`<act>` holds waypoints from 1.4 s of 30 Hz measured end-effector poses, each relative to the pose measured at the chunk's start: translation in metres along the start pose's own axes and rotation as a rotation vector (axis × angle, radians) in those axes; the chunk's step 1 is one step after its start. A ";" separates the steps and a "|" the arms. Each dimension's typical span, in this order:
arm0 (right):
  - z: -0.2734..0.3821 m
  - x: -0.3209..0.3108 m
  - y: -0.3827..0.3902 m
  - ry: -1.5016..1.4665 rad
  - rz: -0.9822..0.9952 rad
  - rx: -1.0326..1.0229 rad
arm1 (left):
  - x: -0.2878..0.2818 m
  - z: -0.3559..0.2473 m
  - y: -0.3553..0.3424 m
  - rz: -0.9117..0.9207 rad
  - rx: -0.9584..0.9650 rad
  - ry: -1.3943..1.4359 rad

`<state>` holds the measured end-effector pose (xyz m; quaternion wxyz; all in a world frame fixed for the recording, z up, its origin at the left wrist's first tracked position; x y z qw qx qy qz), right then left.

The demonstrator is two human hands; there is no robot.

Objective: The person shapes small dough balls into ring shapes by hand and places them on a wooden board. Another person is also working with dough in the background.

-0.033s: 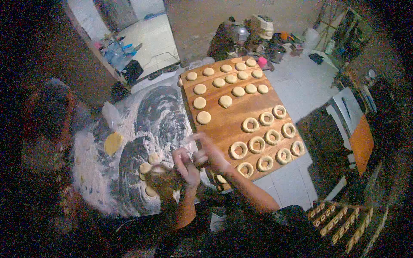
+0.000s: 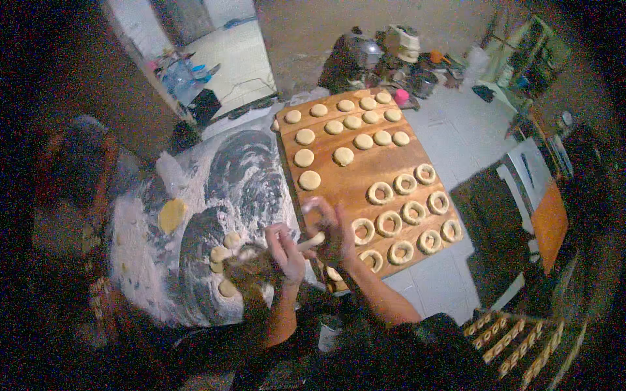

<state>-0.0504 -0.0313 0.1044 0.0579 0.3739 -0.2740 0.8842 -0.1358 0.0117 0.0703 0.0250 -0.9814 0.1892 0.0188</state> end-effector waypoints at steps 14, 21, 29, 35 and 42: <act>0.044 -0.080 0.015 0.532 -0.075 0.366 | 0.065 -0.006 0.009 -0.081 0.067 -0.193; 0.044 -0.123 0.007 1.781 0.084 0.243 | 0.047 0.048 -0.027 -0.094 -0.164 -1.046; 0.016 -0.116 0.028 2.154 0.401 0.152 | 0.050 0.056 -0.004 0.168 -0.403 -0.886; 0.004 -0.179 -0.059 1.800 0.064 0.242 | 0.031 0.063 -0.057 0.009 -0.190 -0.796; -0.093 -0.115 -0.077 1.492 0.466 0.317 | -0.100 0.061 -0.001 -0.175 -0.225 -0.419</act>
Point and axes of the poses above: each hand's wrist, its own y-axis away from the middle knuckle, its own x-axis out of the palm, z = x × y, the point moved 8 cm from there along -y, towards the middle knuckle, and after that the axes turned 14 degrees about -x, right-handed, at the moved point
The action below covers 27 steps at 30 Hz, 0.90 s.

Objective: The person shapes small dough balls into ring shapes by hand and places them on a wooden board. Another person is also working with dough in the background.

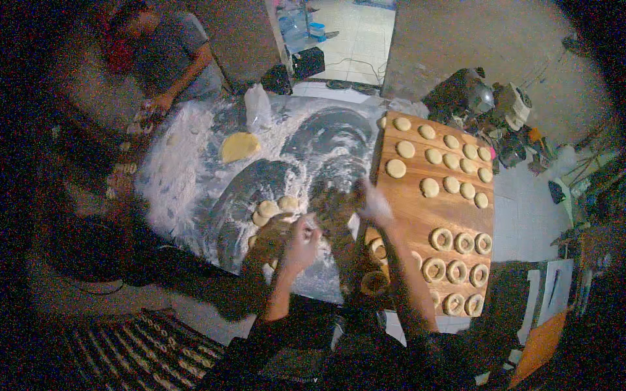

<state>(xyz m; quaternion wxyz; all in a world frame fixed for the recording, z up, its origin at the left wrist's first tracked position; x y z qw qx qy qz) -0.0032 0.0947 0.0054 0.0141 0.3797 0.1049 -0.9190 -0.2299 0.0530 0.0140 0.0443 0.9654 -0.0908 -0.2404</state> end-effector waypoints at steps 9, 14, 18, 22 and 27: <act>0.111 0.120 -0.018 0.375 0.038 -0.169 | -0.116 0.085 -0.008 -0.090 -0.126 -0.110; 0.111 0.145 -0.022 -0.107 0.453 0.126 | -0.079 0.104 -0.018 0.210 -0.372 -0.165; 0.155 0.112 -0.014 -0.825 0.133 0.114 | -0.091 0.059 -0.025 0.152 -0.033 0.281; 0.171 0.093 -0.016 -0.486 -0.029 0.055 | -0.107 0.033 -0.020 0.243 0.006 0.443; 0.158 0.110 -0.028 -0.459 -0.124 -0.011 | -0.098 0.020 -0.024 0.182 0.012 0.340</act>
Point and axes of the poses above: each hand's wrist, its own y-axis away from the middle knuckle, its own x-axis out of the palm, z = x × y, the point moved 8 cm from there along -y, towards the middle knuckle, and after that the axes turned 14 degrees about -x, right-handed, at the moved point
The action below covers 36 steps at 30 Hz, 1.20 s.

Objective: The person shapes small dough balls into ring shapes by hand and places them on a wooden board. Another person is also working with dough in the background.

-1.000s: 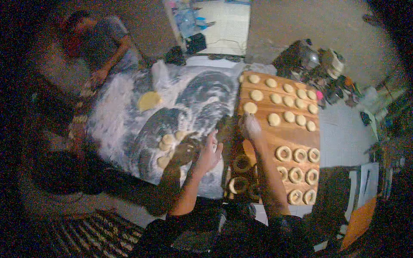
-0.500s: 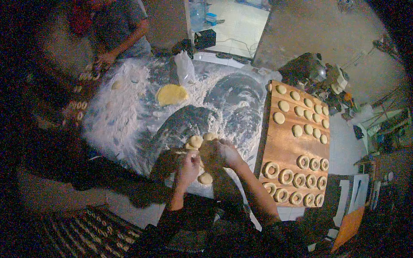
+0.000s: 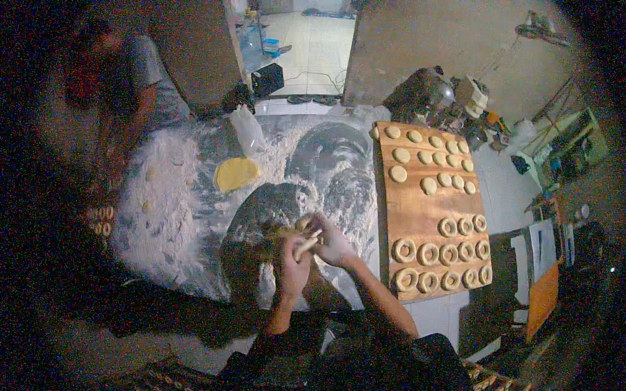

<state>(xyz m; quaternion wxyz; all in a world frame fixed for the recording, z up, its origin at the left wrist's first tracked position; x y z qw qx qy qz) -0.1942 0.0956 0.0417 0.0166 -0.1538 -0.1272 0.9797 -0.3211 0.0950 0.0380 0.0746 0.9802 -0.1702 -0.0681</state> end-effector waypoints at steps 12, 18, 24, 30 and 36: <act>0.026 -0.032 0.030 -0.061 0.094 -0.011 | 0.040 -0.045 0.011 -0.183 0.403 0.174; 0.033 -0.103 0.052 -0.894 -0.124 -0.099 | 0.109 -0.030 -0.010 -0.210 0.135 0.171; -0.004 -0.188 0.091 -0.384 -0.324 -0.010 | 0.212 -0.053 -0.001 0.056 0.189 0.132; -0.012 -0.249 0.123 -0.876 -0.417 -0.035 | 0.285 -0.075 -0.003 0.104 0.152 -0.253; -0.014 -0.294 0.144 -1.119 -0.611 -0.014 | 0.325 -0.103 0.004 -0.084 0.495 -0.279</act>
Point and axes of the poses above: each hand's wrist, its own y-axis away from the middle knuckle, its own x-axis out of the palm, z = x × y, the point moved 8 cm from there along -y, towards the middle knuckle, and after that the axes turned 14 degrees about -x, right-handed, at the moved point
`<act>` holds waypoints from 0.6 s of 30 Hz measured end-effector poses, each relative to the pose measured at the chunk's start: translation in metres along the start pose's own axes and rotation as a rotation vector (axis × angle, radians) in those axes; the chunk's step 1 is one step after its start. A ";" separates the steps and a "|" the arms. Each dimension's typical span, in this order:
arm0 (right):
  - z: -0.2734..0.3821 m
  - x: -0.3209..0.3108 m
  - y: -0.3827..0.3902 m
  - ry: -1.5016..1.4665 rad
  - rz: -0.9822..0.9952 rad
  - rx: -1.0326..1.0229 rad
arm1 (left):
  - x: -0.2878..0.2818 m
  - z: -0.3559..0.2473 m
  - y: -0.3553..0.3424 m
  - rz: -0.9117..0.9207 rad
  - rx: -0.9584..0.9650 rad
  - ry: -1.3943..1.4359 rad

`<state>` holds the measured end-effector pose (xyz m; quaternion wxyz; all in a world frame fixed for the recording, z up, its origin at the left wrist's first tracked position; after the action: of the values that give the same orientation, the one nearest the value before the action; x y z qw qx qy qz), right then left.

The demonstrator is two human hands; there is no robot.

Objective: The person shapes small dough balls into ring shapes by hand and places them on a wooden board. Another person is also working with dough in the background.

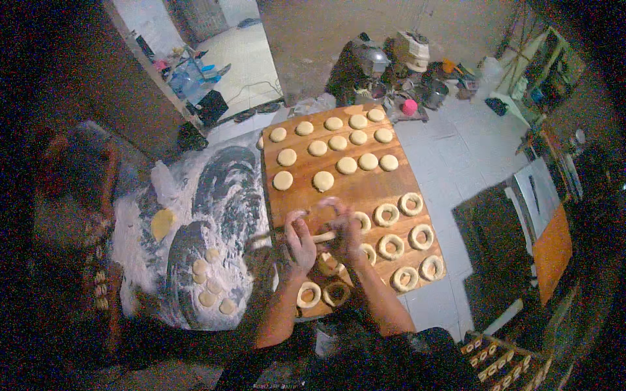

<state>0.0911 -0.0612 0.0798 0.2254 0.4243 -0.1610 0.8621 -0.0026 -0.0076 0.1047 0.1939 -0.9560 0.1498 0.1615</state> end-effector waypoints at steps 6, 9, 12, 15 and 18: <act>0.005 -0.034 -0.018 0.948 0.197 0.019 | 0.036 0.014 0.000 0.088 0.042 -0.317; 0.015 -0.056 -0.037 1.289 0.078 -0.104 | 0.056 0.022 -0.024 0.077 0.102 -0.558; 0.028 -0.080 -0.043 1.736 -0.017 -0.097 | 0.054 0.076 -0.040 0.231 -0.482 -0.570; 0.014 -0.078 -0.034 2.164 0.236 -0.142 | 0.053 0.078 -0.027 0.378 -0.397 -0.759; 0.004 -0.062 -0.018 2.414 0.272 -0.422 | 0.058 0.076 -0.004 0.496 -0.288 -0.818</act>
<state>0.1361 -0.0635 0.0341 0.2022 -0.7087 -0.0287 0.6753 0.0322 0.0150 0.0186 0.0588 -0.7669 0.2603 0.5837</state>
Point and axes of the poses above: each hand's wrist, its own y-axis away from the middle knuckle, its own x-axis out of the palm, z = x × y, the point moved 8 cm from there along -y, towards the middle knuckle, and after that the axes turned 14 degrees about -x, right-handed, at the moved point
